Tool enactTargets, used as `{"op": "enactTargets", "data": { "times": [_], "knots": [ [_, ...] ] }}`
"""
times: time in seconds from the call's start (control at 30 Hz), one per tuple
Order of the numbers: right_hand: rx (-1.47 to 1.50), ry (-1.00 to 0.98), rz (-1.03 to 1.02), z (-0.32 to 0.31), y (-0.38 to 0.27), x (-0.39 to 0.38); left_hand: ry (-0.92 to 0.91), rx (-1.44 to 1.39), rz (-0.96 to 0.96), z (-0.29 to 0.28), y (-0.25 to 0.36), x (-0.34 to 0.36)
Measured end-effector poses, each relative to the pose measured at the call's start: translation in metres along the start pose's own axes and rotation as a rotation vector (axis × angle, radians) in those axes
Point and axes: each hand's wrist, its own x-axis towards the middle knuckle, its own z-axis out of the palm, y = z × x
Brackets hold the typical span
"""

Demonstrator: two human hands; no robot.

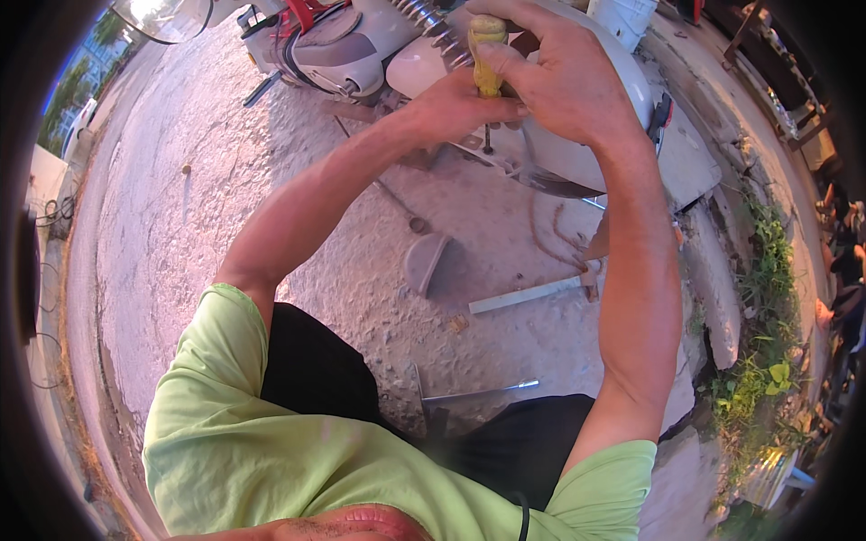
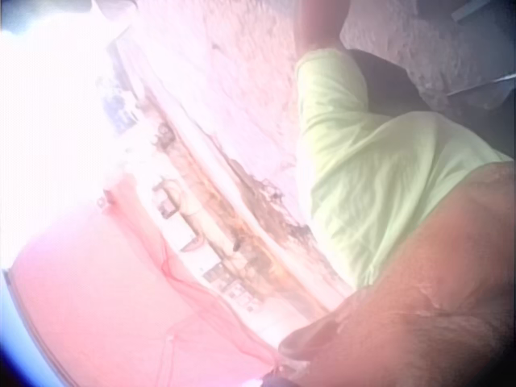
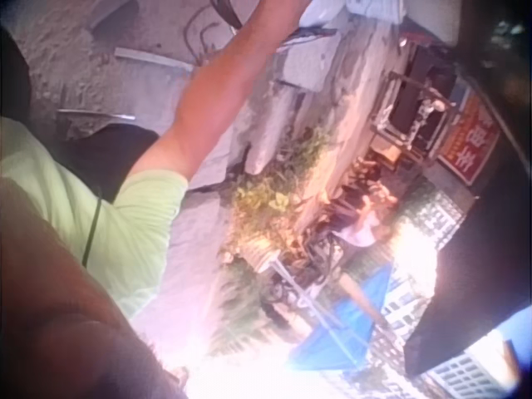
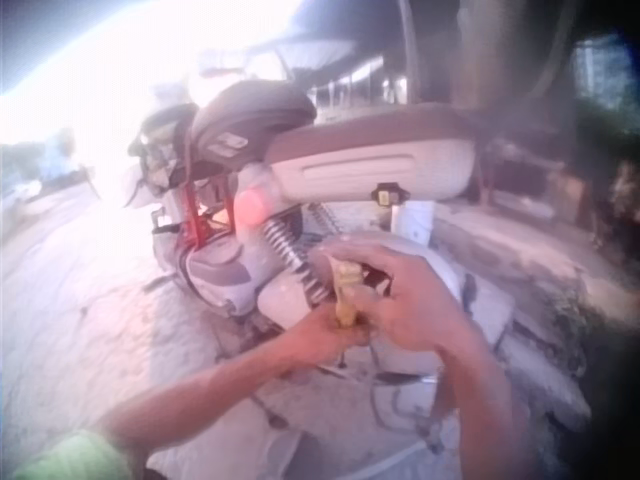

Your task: The person picks up metal hardware from a tray, aligns a metal bracket onto the rear fender of a scooter, and secures it by driving screws using a screwdriver.

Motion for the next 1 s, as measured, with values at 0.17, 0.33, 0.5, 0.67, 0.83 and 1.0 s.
{"op": "enactTargets", "data": {
  "times": [0.17,0.33,0.5,0.67,0.83,1.0],
  "knots": [
    [-0.220,0.018,0.364,0.002,-0.010,-0.004,0.050,-0.047,0.131,0.010,-0.009,0.005],
    [0.276,0.006,0.319,0.011,-0.002,-0.002,0.092,0.042,0.182,0.006,-0.009,0.004],
    [-0.087,-0.013,0.432,0.011,0.012,-0.004,0.033,0.090,-0.013,0.002,0.003,-0.005],
    [0.090,0.066,0.286,0.019,0.003,-0.006,0.004,-0.006,0.005,0.000,0.010,-0.008],
    [0.240,0.015,0.293,0.009,0.004,-0.002,0.022,0.110,-0.033,-0.004,0.000,-0.004],
    [-0.225,0.080,0.264,0.019,0.014,-0.005,0.058,0.013,0.174,0.003,-0.015,0.006]
  ]
}}
